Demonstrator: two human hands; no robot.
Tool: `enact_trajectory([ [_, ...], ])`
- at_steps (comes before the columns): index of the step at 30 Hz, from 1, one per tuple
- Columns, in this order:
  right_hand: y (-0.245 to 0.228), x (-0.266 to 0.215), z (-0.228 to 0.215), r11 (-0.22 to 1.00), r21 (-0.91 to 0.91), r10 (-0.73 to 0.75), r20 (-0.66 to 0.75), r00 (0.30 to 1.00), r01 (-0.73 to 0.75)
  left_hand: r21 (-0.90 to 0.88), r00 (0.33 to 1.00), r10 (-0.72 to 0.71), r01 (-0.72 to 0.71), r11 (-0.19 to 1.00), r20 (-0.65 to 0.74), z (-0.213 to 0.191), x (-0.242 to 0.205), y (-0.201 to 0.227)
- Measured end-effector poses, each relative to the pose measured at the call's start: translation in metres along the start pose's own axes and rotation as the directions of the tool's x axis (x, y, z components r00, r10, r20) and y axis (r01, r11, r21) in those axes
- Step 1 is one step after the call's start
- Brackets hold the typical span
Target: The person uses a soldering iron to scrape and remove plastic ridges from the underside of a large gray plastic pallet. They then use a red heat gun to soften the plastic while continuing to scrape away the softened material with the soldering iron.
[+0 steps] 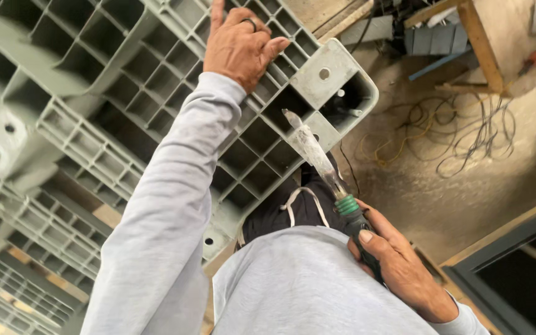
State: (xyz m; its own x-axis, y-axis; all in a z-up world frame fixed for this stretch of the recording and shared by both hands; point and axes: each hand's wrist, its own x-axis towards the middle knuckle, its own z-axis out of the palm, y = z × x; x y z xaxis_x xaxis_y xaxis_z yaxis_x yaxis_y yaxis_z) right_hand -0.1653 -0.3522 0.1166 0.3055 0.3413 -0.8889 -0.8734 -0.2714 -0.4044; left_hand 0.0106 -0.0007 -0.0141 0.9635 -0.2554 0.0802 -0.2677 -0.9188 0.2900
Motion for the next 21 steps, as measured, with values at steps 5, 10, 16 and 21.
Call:
enact_trajectory([
  [5, 0.003, 0.005, 0.040, 0.914, 0.395, -0.128, 0.055, 0.990, 0.097, 0.025, 0.999, 0.023, -0.024, 0.999, 0.027, 0.011, -0.004, -0.013],
  [10, 0.003, 0.010, 0.078, 0.776, 0.631, -0.044, 0.035, 0.998, 0.012, 0.073, 1.000, 0.016, -0.014, 0.997, -0.025, 0.017, -0.004, -0.016],
  [16, 0.006, 0.022, 0.106, 0.661, 0.744, -0.178, 0.025, 0.984, 0.101, 0.053, 0.996, 0.051, -0.047, 0.998, -0.078, 0.020, -0.004, -0.020],
  [21, 0.010, 0.034, 0.121, 0.574, 0.812, -0.207, 0.012, 0.978, 0.112, 0.074, 0.995, 0.056, -0.050, 0.996, -0.078, 0.020, -0.002, -0.022],
])
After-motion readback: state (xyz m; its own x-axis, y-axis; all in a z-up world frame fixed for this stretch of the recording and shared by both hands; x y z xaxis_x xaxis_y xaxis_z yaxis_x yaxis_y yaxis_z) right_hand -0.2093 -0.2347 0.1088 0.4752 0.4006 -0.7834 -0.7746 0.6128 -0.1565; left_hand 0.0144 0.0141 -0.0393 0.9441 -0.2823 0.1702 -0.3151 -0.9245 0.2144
